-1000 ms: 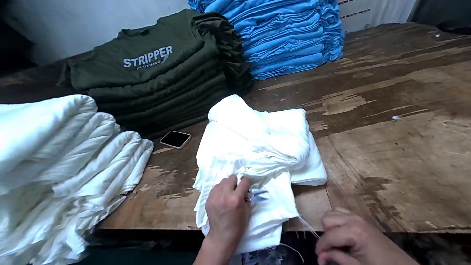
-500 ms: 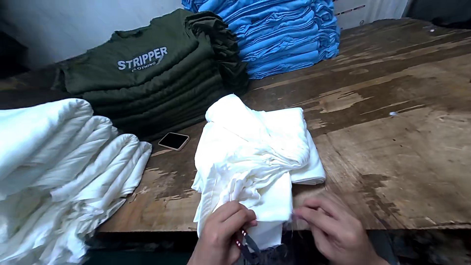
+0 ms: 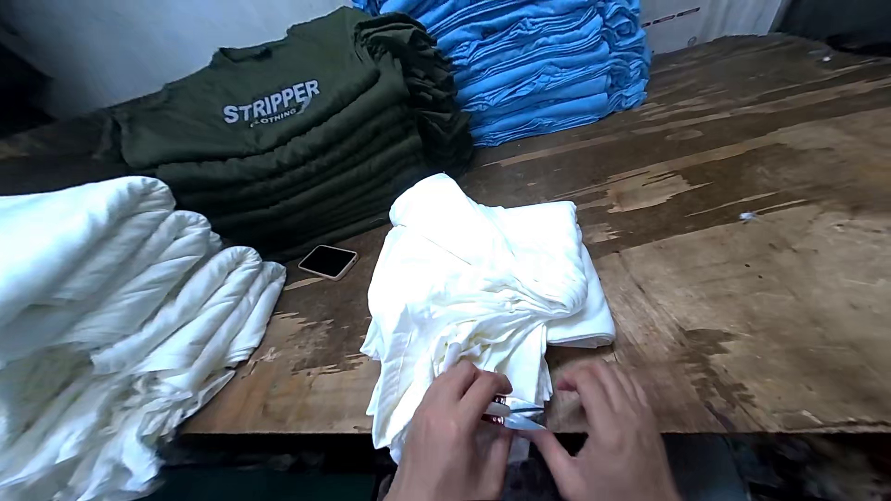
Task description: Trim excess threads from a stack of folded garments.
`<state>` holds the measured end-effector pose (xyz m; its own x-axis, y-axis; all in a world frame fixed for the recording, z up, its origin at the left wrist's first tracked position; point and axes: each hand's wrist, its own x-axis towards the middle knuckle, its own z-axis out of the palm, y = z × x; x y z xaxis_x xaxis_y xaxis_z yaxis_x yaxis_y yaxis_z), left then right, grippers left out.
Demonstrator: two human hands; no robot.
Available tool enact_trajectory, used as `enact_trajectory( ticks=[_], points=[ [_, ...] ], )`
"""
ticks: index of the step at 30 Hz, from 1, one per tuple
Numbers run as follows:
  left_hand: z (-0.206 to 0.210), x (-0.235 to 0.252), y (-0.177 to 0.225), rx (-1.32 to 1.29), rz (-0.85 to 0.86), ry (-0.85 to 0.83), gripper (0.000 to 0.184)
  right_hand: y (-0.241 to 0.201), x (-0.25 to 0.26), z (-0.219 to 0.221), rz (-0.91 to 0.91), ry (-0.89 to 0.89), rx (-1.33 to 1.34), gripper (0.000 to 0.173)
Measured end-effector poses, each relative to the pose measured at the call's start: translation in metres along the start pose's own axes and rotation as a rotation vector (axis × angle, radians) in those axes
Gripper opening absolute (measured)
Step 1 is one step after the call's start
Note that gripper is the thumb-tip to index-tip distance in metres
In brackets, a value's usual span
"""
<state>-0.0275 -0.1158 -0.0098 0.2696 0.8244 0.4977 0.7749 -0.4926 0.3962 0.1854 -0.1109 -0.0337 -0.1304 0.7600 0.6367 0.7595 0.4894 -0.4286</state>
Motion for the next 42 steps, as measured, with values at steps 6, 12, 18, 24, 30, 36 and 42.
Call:
enact_trajectory(
  ticks=[6, 12, 18, 24, 30, 36, 42],
  points=[
    [0.000, -0.011, -0.024, -0.069, 0.098, 0.043, 0.018, 0.001, 0.005, 0.017, -0.156, -0.024, 0.049, 0.042],
    [-0.007, -0.001, -0.018, -0.210, 0.171, 0.105, 0.014, 0.015, 0.024, 0.012, 0.011, 0.024, 0.115, 0.020],
    [0.004, -0.014, -0.026, -0.025, 0.157, -0.059, 0.011, 0.046, 0.000, -0.055, -0.265, -0.364, 0.254, 0.017],
    [0.014, -0.002, 0.013, -0.062, 0.078, 0.087, 0.034, 0.036, -0.004, -0.053, 0.039, -0.252, 0.091, 0.038],
    [0.034, 0.006, 0.016, -0.025, 0.094, 0.150, 0.020, 0.034, -0.020, -0.012, -0.175, 0.114, 0.017, 0.014],
    [0.036, 0.008, 0.018, -0.085, 0.120, 0.094, 0.022, 0.029, -0.022, -0.004, 0.005, 0.198, 0.225, 0.018],
    [0.033, 0.006, 0.017, -0.063, 0.111, 0.114, 0.021, 0.028, -0.026, -0.014, -0.056, 0.041, 0.115, 0.019]
  ],
)
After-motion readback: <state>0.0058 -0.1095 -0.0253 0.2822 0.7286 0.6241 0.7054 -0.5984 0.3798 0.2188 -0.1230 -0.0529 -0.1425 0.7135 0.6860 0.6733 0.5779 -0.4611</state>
